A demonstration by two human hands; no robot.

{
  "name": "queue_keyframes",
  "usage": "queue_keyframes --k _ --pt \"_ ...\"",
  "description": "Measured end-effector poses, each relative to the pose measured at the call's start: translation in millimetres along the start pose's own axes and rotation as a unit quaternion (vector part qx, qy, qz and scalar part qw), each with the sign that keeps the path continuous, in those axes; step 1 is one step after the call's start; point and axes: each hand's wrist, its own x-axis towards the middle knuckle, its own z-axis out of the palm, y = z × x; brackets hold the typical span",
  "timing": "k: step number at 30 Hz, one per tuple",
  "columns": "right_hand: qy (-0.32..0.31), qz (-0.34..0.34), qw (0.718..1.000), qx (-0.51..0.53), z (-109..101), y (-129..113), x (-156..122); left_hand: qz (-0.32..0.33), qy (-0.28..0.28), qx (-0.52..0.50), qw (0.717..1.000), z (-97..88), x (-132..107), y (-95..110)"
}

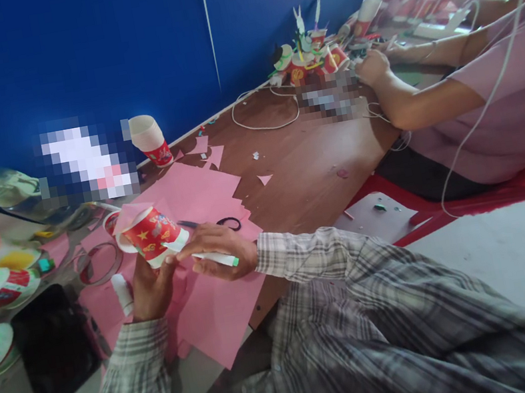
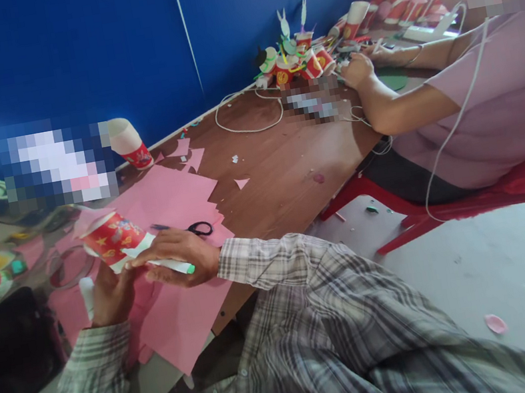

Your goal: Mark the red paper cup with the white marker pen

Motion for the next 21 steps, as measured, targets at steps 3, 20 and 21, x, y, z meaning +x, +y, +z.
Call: queue_keyframes --k 3,20,21 --pt "0.003 -0.003 1.000 -0.011 -1.0 -0.9 1.2 0.005 -0.002 0.014 1.000 -0.2 0.4 0.0" --pt "0.006 0.011 1.000 0.001 -1.2 -0.7 2.0 -0.003 -0.010 0.003 1.000 0.1 -0.2 4.7" --pt "0.012 0.007 1.000 -0.004 -0.9 -0.5 1.7 0.006 -0.009 0.006 1.000 -0.3 0.2 5.5"
